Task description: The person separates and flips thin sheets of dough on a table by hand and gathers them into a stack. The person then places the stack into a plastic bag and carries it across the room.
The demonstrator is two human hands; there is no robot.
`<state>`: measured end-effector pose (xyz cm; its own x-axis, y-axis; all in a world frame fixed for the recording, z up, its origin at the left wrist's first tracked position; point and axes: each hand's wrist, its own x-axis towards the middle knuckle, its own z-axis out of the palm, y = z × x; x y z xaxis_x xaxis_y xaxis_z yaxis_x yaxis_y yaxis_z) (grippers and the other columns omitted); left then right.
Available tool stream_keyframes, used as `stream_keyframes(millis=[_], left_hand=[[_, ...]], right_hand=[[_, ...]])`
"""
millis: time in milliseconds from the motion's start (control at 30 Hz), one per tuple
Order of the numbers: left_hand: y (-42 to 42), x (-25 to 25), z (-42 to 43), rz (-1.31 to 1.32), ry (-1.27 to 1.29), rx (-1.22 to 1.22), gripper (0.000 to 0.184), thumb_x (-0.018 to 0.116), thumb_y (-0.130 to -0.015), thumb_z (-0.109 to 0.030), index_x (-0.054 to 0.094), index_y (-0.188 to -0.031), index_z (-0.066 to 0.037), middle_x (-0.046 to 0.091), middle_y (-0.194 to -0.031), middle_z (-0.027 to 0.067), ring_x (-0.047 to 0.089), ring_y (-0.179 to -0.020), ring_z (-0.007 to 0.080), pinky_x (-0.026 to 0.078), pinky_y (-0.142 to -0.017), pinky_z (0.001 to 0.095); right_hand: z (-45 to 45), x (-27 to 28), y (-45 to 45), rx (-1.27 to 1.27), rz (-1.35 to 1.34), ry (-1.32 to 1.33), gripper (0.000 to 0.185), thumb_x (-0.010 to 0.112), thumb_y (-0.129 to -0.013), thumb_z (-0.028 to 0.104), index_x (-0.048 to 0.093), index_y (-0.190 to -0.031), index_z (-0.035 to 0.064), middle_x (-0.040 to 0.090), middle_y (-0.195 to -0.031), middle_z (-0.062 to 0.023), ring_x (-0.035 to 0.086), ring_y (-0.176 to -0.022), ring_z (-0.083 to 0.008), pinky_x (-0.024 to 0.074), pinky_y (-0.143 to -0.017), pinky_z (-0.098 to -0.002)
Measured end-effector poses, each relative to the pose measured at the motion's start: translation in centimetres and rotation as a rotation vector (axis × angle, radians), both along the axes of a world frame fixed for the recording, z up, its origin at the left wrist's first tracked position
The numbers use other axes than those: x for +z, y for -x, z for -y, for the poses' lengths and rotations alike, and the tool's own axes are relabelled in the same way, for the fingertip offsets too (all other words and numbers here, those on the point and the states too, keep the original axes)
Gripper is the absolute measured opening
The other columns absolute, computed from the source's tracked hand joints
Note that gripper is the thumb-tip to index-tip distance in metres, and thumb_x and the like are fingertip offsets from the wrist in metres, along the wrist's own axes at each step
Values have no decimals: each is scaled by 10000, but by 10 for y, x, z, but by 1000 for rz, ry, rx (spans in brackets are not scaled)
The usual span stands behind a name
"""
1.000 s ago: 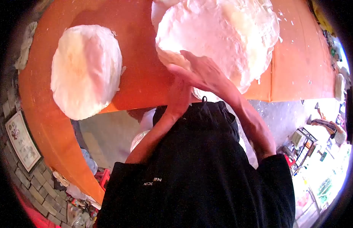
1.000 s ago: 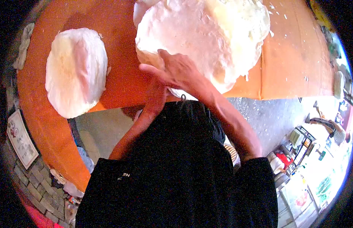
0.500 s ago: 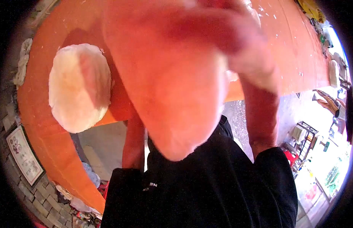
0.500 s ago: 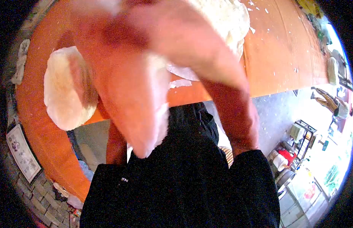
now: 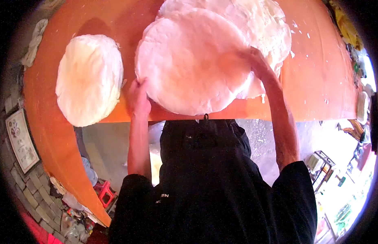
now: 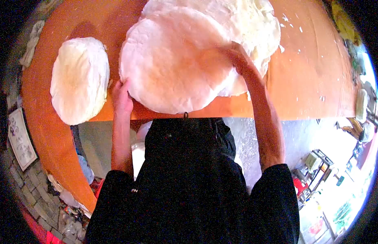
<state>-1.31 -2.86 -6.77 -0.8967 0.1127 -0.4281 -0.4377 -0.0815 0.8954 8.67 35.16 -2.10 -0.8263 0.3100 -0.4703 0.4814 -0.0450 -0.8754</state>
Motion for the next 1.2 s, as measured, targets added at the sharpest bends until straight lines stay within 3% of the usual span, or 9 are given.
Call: stream_keyframes(millis=[167, 467, 533, 833, 967, 1033, 1100, 1167, 1200], left_hand=[[0, 3, -3, 11, -38, 21, 355, 638, -815, -141, 559, -1099, 58, 621, -1009, 115, 593, -880, 178, 470, -802, 307], [51, 121, 29, -185, 104, 167, 211, 652, -778, -113, 630, -945, 14, 646, -874, 39, 592, -765, 109, 482, -685, 236], [66, 155, 70, -313, -171, 244, 172, 640, -799, -63, 633, -952, 15, 656, -885, 58, 613, -757, 119, 508, -690, 262], [131, 138, 303, -223, -132, 405, 329, 601, -838, -82, 552, -1126, 69, 630, -1082, 145, 627, -956, 245, 513, -823, 355], [150, 45, 382, -249, 160, 373, 214, 635, -814, -60, 631, -998, 50, 649, -1000, 105, 626, -888, 191, 507, -777, 298], [141, 77, 352, -205, 44, 428, 176, 641, -792, -28, 652, -957, 30, 653, -954, 91, 621, -853, 162, 499, -745, 259], [133, 88, 342, -182, 191, 543, 182, 594, -843, -86, 648, -982, 19, 652, -967, 83, 619, -868, 152, 490, -776, 264], [130, 76, 356, -208, -84, 418, 427, 505, -928, -304, 543, -1208, 16, 599, -1157, 91, 590, -1003, 186, 452, -886, 311], [126, 76, 344, -177, -148, 428, 443, 522, -923, -295, 519, -1236, 18, 585, -1182, 94, 583, -1020, 199, 453, -888, 325]], right_hand=[[3, 8, 10, -15, -169, -181, 250, 678, -784, 208, 645, -927, 5, 612, -779, -9, 528, -688, -110, 442, -604, -259], [57, 159, 106, -65, -392, -297, 212, 611, -813, 138, 658, -960, -9, 644, -818, -47, 586, -759, -160, 475, -742, -301], [96, 168, 142, 17, -503, -228, 216, 615, -812, 157, 665, -951, -1, 640, -801, -41, 581, -746, -153, 472, -723, -299], [271, 52, 283, 405, -480, 147, 244, 632, -806, 246, 697, -912, 36, 622, -723, -10, 562, -685, -125, 460, -635, -291], [308, 26, 274, 505, -212, -4, 327, 671, -796, 324, 685, -897, 13, 625, -745, -16, 574, -699, -136, 461, -624, -307], [312, 33, 275, 495, -156, -39, 380, 678, -790, 346, 675, -948, 0, 668, -851, -53, 613, -794, -166, 477, -706, -316], [312, 39, 274, 252, -456, -731, 493, 679, -758, 505, 651, -865, 25, 626, -645, -113, 621, -636, -291, 474, -601, -420], [315, 31, 282, 217, -407, -740, 590, 673, -734, 560, 613, -1001, 37, 640, -714, -188, 629, -712, -375, 479, -675, -481], [320, 13, 288, 363, -320, -674, 527, 683, -748, 508, 637, -1021, 61, 660, -801, -149, 631, -762, -284, 484, -690, -421]])
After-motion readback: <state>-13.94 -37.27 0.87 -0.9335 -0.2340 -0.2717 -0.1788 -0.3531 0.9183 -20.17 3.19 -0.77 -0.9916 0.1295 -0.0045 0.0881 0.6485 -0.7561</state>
